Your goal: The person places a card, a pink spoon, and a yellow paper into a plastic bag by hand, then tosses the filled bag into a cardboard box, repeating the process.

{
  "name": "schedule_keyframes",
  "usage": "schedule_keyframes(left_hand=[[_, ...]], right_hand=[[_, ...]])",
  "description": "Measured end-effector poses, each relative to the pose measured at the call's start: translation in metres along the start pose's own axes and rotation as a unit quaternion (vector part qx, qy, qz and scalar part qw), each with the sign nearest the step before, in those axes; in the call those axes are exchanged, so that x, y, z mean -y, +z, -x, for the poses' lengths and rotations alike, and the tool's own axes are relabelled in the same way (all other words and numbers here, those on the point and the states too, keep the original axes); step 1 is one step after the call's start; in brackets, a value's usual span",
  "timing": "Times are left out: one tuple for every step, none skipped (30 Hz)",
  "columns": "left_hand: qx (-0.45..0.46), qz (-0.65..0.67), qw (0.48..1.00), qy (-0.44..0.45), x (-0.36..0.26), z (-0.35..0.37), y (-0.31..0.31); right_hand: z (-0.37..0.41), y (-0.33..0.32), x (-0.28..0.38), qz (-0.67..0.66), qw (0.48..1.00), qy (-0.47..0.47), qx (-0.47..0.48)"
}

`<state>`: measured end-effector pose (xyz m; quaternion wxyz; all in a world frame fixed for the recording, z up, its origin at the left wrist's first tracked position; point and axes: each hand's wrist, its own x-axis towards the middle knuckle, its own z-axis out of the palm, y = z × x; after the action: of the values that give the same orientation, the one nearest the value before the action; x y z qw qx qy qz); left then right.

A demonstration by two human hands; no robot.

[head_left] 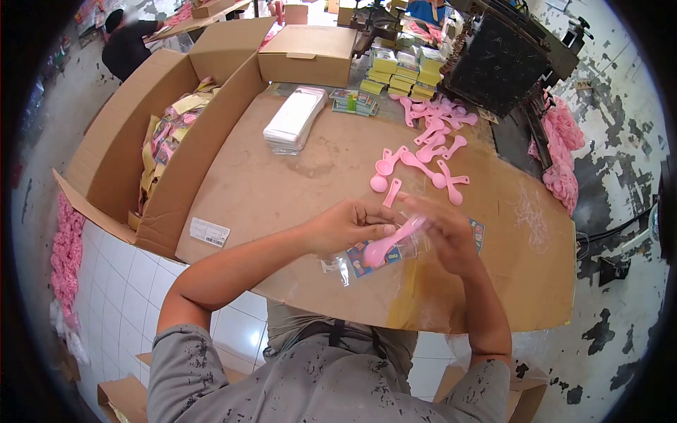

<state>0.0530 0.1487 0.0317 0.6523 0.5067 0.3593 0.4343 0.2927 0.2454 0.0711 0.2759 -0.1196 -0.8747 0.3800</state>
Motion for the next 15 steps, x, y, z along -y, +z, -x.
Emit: schedule_keyframes(left_hand=[[0.007,0.016,1.0,0.019,0.0,0.0,0.0],[0.014,0.032,0.999,0.038,0.001,-0.001,0.001],[0.021,0.049,0.997,0.057,-0.001,-0.001,0.002],[0.023,0.05,0.998,0.044,-0.003,0.001,0.001],[0.025,0.053,0.998,0.031,-0.006,0.003,0.002],[0.028,0.056,0.998,0.018,-0.008,0.004,0.003],[0.034,0.054,0.998,0.019,-0.002,0.003,0.002],[0.041,0.051,0.998,0.02,0.008,0.0,-0.002],[0.047,0.047,0.998,0.021,0.008,-0.001,-0.002],[0.056,0.047,0.997,0.02,0.007,0.0,-0.002],[0.065,0.046,0.997,0.018,0.005,0.001,-0.002],[0.074,0.047,0.996,0.016,0.002,0.003,0.0],[0.029,0.012,0.998,0.059,-0.002,0.005,0.005],[-0.016,-0.023,0.995,0.101,-0.006,0.007,0.013],[-0.06,-0.056,0.986,0.142,-0.008,0.008,0.017]], right_hand=[[-0.003,0.003,0.004,0.001,1.0,-0.018,0.019],[-0.007,0.005,0.01,0.001,0.999,-0.037,0.037],[-0.01,0.008,0.014,0.001,0.997,-0.055,0.056],[-0.012,0.011,0.016,-0.078,0.996,-0.035,0.005],[-0.013,0.013,0.017,-0.155,0.987,-0.014,-0.046],[-0.014,0.013,0.019,-0.231,0.968,0.007,-0.096],[-0.015,0.009,0.017,-0.182,0.982,-0.017,-0.039],[-0.015,0.0,0.014,-0.131,0.99,-0.043,0.018],[-0.016,-0.005,0.012,-0.08,0.992,-0.069,0.075],[-0.017,-0.006,0.012,-0.112,0.989,-0.072,0.066],[-0.018,-0.007,0.013,-0.144,0.985,-0.076,0.057],[-0.019,-0.007,0.014,-0.176,0.98,-0.078,0.049],[-0.024,-0.009,0.022,-0.155,0.983,-0.088,0.046],[-0.03,-0.013,0.037,-0.134,0.985,-0.097,0.043],[-0.033,-0.018,0.05,-0.112,0.987,-0.104,0.041]])
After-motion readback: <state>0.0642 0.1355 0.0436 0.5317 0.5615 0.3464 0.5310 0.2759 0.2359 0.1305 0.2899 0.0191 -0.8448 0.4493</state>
